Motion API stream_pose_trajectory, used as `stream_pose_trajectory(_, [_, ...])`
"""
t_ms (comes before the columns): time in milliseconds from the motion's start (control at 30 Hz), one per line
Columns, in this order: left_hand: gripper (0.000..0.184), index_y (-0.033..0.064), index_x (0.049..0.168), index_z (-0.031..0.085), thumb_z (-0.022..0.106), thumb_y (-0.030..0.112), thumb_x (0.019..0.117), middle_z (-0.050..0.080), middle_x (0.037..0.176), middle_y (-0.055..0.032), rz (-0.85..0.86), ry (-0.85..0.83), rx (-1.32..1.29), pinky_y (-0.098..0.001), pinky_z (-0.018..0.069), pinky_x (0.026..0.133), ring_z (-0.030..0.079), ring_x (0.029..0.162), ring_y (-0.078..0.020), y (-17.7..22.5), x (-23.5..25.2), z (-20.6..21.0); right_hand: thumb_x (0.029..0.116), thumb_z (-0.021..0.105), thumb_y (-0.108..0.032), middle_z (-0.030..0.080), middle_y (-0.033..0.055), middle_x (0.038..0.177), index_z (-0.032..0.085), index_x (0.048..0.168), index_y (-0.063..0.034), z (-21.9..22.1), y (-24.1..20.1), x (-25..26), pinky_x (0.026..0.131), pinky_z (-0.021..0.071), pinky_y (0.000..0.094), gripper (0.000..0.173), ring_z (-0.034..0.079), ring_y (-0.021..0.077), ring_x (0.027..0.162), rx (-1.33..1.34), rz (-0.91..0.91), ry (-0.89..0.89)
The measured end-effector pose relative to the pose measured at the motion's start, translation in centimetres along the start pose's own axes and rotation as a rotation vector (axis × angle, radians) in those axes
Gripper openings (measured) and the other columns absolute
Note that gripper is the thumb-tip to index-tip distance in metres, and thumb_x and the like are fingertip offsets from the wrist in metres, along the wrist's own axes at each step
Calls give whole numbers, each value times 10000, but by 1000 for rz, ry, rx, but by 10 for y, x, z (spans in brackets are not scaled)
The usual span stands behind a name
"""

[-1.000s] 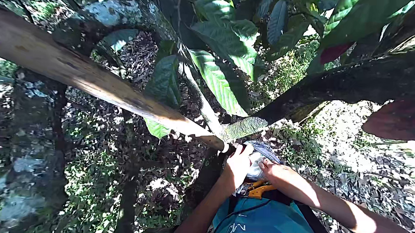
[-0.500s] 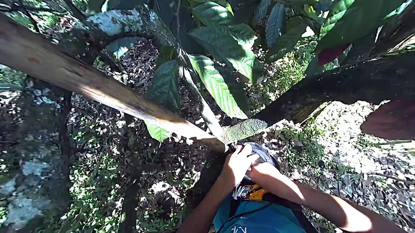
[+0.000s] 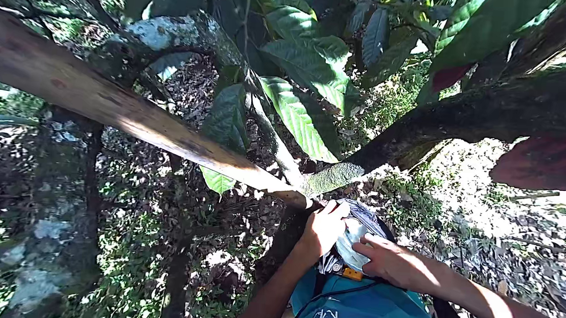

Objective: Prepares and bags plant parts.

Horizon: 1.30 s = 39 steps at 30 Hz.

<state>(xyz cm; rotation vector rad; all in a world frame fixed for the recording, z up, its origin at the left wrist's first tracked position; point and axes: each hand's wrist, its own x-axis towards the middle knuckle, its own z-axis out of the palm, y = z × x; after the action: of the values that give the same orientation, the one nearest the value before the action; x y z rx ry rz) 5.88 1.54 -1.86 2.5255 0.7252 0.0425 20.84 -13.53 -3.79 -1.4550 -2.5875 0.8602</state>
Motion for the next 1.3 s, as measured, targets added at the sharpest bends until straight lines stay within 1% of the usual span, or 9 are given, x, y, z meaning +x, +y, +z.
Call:
stream_pose_trajectory(133, [245, 61, 1210, 686, 568, 133, 1008, 647, 1293, -181, -38, -95, 35, -504, 559, 894, 679, 1108, -346, 3, 1, 0, 998, 547, 0, 616, 229, 1228, 650, 1136, -25, 9, 4, -5, 875, 552, 587, 174, 625, 451, 1099, 177, 51, -144])
stream_pose_trajectory(400, [267, 4, 1216, 683, 498, 71, 1037, 608, 1404, -152, -14, -173, 50, -496, 481, 1048, 572, 1311, -327, 17, -1, -3, 818, 692, 132, 688, 197, 1231, 691, 1155, -40, 0, 8, -13, 953, 520, 617, 378, 661, 428, 1127, 289, -46, -166])
stream_pose_trajectory(533, [280, 19, 1229, 692, 509, 45, 1019, 625, 1384, -154, 30, -102, 52, -486, 491, 1037, 591, 1290, -325, 18, -1, 6, 867, 660, 56, 654, 273, 1126, 580, 1265, -10, -9, 8, -13, 837, 537, 633, 411, 681, 455, 970, 355, 367, -170])
stream_pose_trajectory(633, [350, 131, 1233, 734, 533, -14, 987, 635, 1387, -128, 141, -43, 129, -505, 511, 996, 586, 1294, -343, 16, -3, 12, 948, 597, -20, 530, 281, 1371, 491, 1368, 50, -5, -4, 1, 846, 576, 557, 439, 690, 427, 1017, 182, 664, -27])
stream_pose_trajectory(767, [369, 119, 1276, 710, 503, -15, 1001, 599, 1429, -132, 86, -118, 130, -505, 486, 1028, 551, 1330, -339, 23, -6, 3, 998, 487, 18, 489, 236, 1481, 452, 1490, 5, -10, -11, 2, 836, 582, 543, 493, 697, 406, 1025, 82, 693, 17])
stream_pose_trajectory(933, [416, 191, 1337, 669, 480, 1, 1020, 597, 1414, -116, 114, -213, 172, -533, 422, 1074, 519, 1335, -346, 17, -7, 4, 997, 479, -17, 655, 226, 1208, 656, 1179, 27, 2, 7, 5, 876, 551, 590, 258, 678, 419, 1040, 73, 643, -132])
stream_pose_trajectory(1033, [299, 150, 1297, 701, 566, 169, 1032, 624, 1393, -108, 157, -147, 61, -580, 191, 1222, 465, 1404, -338, 3, -22, 7, 960, 555, -4, 674, 242, 1170, 693, 1181, 3, -4, 30, 0, 957, 513, 599, 260, 655, 434, 1099, 201, 424, -79])
stream_pose_trajectory(1167, [361, 171, 1204, 746, 785, 158, 845, 625, 1366, -155, 318, 70, -3, -710, 262, 1148, 546, 1313, -393, -14, -51, 25, 1020, 616, -314, 665, 218, 1220, 634, 1278, -20, -13, 32, -3, 1021, 507, 535, 391, 654, 362, 1148, 351, 191, 85])
stream_pose_trajectory(1300, [80, 135, 972, 765, 726, 147, 903, 697, 1211, -107, 346, 261, 57, -664, 325, 1125, 620, 1192, -348, -24, -61, 57, 956, 649, -106, 682, 211, 1062, 631, 1199, -39, -8, 26, 5, 812, 580, 572, 252, 704, 398, 933, 213, 299, 110])
